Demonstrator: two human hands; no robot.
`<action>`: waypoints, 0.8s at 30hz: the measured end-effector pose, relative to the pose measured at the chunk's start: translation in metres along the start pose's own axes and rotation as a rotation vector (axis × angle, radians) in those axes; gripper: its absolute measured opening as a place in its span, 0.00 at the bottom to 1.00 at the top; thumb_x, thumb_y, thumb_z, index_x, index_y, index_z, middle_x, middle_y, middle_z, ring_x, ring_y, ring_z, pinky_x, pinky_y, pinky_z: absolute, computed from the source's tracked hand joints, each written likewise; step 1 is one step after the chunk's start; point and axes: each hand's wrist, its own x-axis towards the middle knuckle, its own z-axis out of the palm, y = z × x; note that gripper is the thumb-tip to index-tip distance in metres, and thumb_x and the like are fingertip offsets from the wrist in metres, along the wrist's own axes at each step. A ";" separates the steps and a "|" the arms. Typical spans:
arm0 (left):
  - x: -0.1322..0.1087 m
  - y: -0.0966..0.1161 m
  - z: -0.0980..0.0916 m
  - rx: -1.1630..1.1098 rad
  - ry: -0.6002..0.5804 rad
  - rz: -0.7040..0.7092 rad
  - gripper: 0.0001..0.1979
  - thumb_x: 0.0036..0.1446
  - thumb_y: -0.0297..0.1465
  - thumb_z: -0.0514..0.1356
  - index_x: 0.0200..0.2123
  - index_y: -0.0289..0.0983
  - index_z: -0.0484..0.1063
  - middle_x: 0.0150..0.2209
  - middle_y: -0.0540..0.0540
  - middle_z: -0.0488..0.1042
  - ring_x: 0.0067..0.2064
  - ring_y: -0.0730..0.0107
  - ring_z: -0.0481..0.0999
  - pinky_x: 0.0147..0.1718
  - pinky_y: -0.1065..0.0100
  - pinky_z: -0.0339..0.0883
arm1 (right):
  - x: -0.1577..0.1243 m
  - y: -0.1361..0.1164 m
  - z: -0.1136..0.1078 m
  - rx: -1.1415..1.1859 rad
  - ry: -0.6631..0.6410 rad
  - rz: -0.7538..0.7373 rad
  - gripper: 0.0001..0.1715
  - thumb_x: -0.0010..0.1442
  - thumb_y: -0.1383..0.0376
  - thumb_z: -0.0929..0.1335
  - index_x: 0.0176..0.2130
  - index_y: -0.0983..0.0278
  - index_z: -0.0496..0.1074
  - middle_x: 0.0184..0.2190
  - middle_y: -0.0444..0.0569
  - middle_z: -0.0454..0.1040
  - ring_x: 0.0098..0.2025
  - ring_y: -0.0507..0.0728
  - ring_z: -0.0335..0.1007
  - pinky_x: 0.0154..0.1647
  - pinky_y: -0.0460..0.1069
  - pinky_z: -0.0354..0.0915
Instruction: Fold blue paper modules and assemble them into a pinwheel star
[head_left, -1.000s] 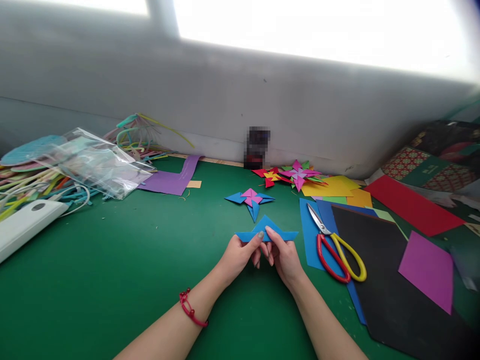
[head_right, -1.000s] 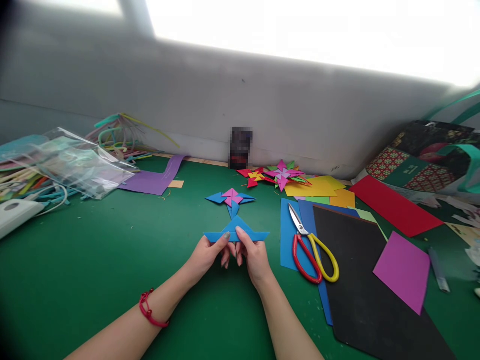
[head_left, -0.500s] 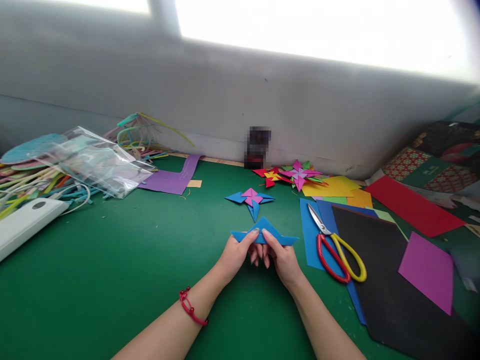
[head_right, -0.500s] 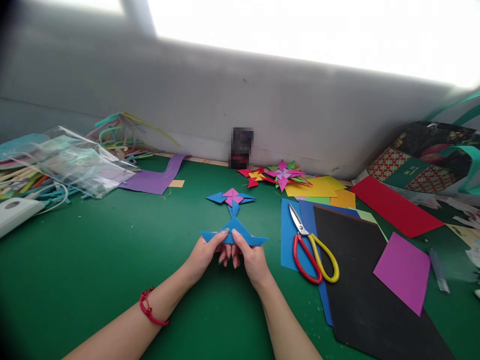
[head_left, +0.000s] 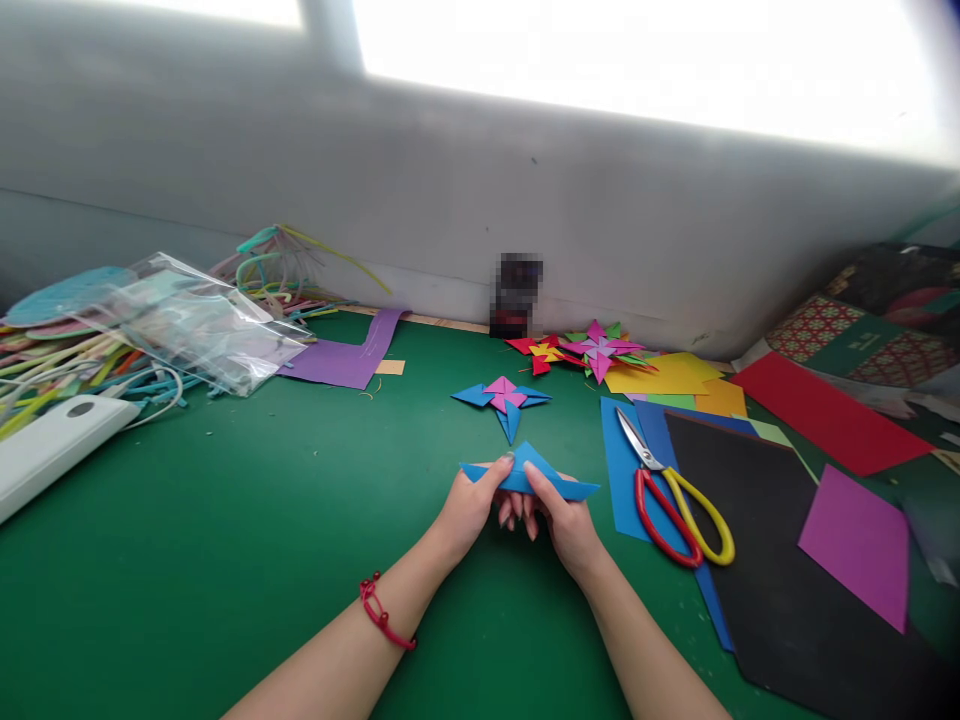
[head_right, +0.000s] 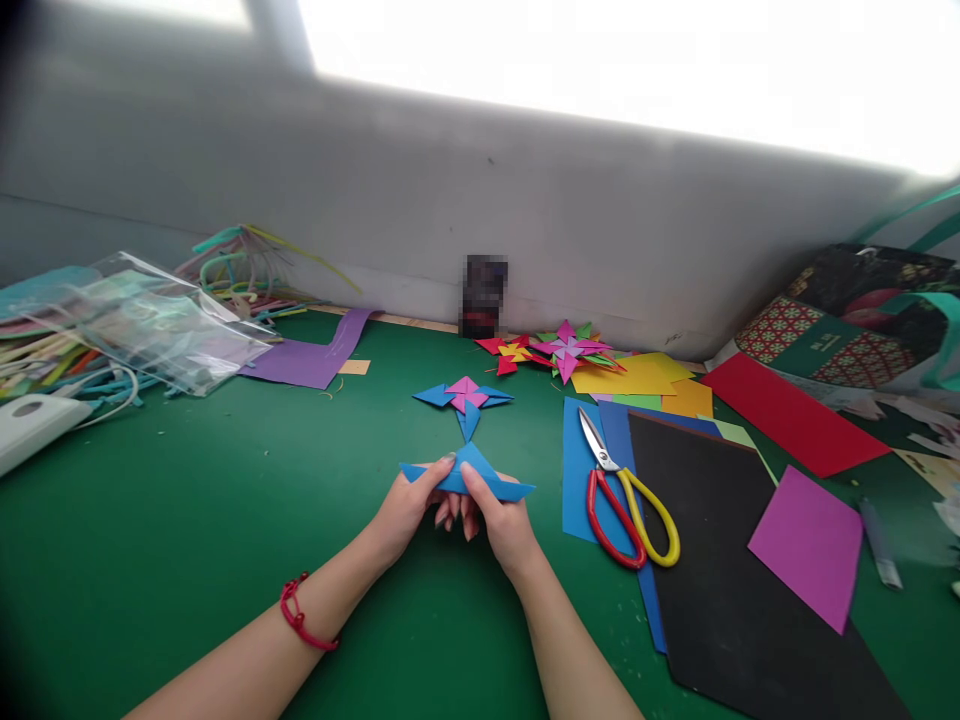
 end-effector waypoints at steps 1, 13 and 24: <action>0.000 0.000 0.000 -0.003 0.003 0.001 0.25 0.57 0.38 0.47 0.13 0.33 0.64 0.12 0.50 0.64 0.15 0.77 0.63 0.19 0.73 0.58 | 0.000 0.000 0.000 -0.007 -0.002 -0.001 0.27 0.60 0.58 0.61 0.14 0.66 0.64 0.12 0.46 0.68 0.16 0.51 0.63 0.17 0.45 0.55; -0.001 -0.003 0.001 -0.016 -0.011 0.049 0.26 0.58 0.41 0.46 0.15 0.32 0.66 0.13 0.49 0.64 0.16 0.76 0.64 0.21 0.72 0.60 | 0.002 -0.007 0.002 0.121 0.026 0.017 0.23 0.59 0.61 0.62 0.16 0.66 0.65 0.13 0.44 0.67 0.14 0.50 0.61 0.15 0.45 0.55; 0.001 -0.001 0.001 -0.099 0.017 0.017 0.29 0.56 0.47 0.44 0.18 0.31 0.68 0.13 0.48 0.63 0.16 0.74 0.64 0.19 0.70 0.62 | 0.004 -0.007 -0.001 0.240 0.167 0.032 0.24 0.58 0.62 0.63 0.13 0.65 0.64 0.09 0.41 0.62 0.12 0.48 0.56 0.16 0.45 0.54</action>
